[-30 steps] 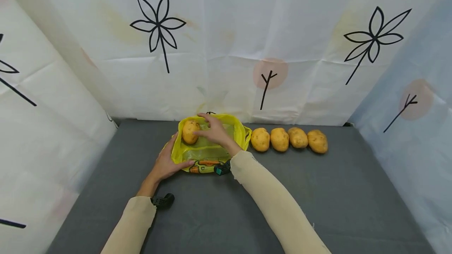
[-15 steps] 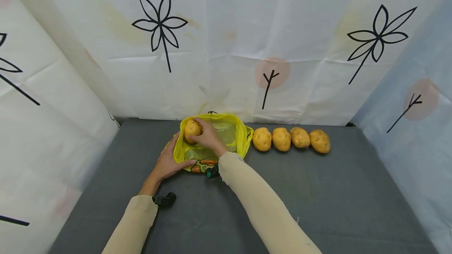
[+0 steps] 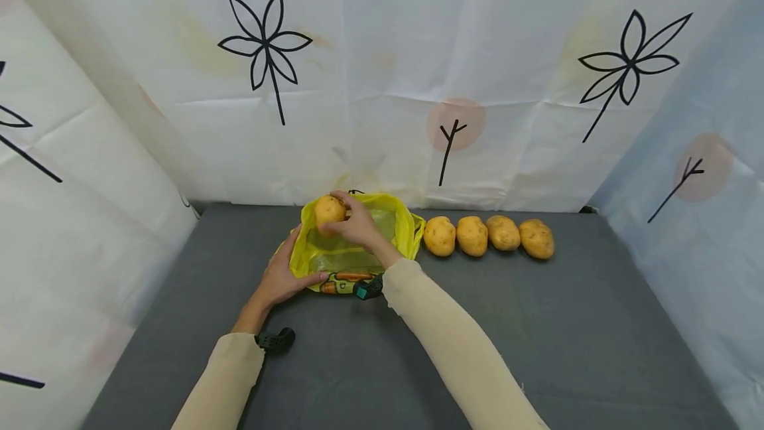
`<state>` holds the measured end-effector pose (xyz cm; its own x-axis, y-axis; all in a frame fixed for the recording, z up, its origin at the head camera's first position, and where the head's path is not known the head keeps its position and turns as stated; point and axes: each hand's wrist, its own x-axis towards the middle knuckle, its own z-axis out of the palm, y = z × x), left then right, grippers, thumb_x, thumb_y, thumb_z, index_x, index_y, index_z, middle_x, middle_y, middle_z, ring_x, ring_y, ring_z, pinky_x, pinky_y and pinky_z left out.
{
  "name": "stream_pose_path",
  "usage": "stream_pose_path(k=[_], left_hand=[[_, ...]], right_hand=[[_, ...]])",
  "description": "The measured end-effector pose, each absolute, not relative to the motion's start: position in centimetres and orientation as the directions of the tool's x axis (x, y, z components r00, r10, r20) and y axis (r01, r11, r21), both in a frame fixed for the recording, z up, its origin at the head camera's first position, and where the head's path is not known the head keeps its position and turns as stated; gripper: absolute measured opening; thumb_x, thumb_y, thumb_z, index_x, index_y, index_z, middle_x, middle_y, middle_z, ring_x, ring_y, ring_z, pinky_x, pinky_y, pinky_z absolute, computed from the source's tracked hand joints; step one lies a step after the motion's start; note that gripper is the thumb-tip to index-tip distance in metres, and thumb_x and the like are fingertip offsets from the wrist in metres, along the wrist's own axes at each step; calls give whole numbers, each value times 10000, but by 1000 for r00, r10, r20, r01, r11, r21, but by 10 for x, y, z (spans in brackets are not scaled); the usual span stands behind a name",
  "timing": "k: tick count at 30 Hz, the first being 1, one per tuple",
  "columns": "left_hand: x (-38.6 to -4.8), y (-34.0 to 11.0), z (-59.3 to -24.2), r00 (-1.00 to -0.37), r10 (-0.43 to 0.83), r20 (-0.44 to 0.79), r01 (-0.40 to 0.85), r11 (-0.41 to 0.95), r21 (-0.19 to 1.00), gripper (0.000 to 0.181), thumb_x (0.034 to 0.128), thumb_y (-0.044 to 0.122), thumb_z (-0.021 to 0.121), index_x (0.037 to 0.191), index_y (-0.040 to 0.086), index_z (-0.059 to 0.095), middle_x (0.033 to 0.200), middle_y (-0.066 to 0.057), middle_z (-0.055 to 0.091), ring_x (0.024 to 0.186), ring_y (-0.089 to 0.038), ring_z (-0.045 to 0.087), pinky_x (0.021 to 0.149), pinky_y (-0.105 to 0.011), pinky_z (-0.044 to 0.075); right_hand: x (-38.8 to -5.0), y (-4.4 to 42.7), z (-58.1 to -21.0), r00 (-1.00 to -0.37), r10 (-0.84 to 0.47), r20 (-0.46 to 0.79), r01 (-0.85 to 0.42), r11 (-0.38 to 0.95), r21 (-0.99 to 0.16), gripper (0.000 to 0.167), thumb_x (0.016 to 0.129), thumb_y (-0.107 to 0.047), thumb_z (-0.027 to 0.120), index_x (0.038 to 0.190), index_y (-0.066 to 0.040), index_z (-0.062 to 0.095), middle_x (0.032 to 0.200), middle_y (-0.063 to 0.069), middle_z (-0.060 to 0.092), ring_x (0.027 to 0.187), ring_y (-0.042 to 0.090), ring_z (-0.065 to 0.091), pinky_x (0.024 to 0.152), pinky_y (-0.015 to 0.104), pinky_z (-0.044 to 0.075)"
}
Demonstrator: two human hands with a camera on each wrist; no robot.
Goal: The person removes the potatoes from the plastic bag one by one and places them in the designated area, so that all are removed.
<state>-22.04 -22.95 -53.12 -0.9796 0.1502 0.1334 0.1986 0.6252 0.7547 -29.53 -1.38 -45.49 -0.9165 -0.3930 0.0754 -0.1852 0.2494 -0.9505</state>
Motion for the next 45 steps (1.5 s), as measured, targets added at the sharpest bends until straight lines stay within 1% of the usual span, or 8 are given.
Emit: stream_pose_path(k=[7,10,15,20,23,30,37,45], left_hand=[[-219,-232,-531,-980,149,133,197,629,752,1140,780,467,860,1639,374,118,1640,-116,274,1404,-433,355,1029,-702,300],[-220,-233,-531,-980,146,135,197,632,750,1141,775,467,862,1636,387,117,1642,-110,272,1412,-429,349,1035,-699,297],[-219,-233,-531,-982,135,133,189,636,748,1149,765,479,864,1631,407,113,1648,-109,259,1421,-432,336,1040,-704,290],[-219,-233,-530,-982,136,130,187,641,744,1149,767,482,860,1634,398,110,1648,-113,259,1415,-431,343,1037,-701,295],[-219,-233,-530,-981,141,136,195,641,742,1152,767,484,860,1636,391,110,1649,-114,258,1414,-427,347,1034,-699,297],[-221,-231,-529,-980,147,131,195,641,742,1157,768,486,864,1633,406,99,1656,-97,243,1420,-416,340,1035,-696,289],[-220,-229,-530,-980,148,130,195,640,743,1149,772,481,861,1632,407,102,1646,-112,263,1411,-419,350,1031,-696,289],[-220,-229,-531,-982,144,124,188,642,744,1149,769,494,858,1631,409,103,1651,-110,251,1418,-422,340,1038,-696,285]], right_hand=[[-282,30,-428,-886,-456,85,-122,51,-991,707,927,-85,745,1548,-199,426,1465,193,368,1257,401,523,973,587,480],[-277,53,-419,-881,-458,118,-141,16,-990,703,933,-74,737,1552,-194,426,1476,182,353,1255,398,522,964,593,481],[-270,97,-406,-884,-441,159,-166,-21,-986,707,941,-30,713,1565,-144,399,1479,172,348,1235,394,520,931,522,510],[-263,148,-399,-897,-412,163,-172,-14,-985,734,943,3,688,1584,-94,342,1502,194,330,1263,381,503,895,398,532],[-258,181,-400,-908,-387,158,-171,0,-985,736,952,-4,684,1590,-110,332,1522,190,326,1258,332,513,898,342,535],[-243,255,-403,-931,-331,155,-168,12,-986,689,987,7,633,1589,-164,344,1497,170,332,1186,214,564,895,297,538],[-225,317,-399,-943,-304,135,-150,26,-988,661,1014,21,582,1590,-195,341,1428,62,359,1187,143,550,888,231,520],[-215,373,-402,-956,-242,167,-147,-98,-984,659,991,139,512,1567,-158,390,1371,56,370,1160,129,537,896,209,510]])
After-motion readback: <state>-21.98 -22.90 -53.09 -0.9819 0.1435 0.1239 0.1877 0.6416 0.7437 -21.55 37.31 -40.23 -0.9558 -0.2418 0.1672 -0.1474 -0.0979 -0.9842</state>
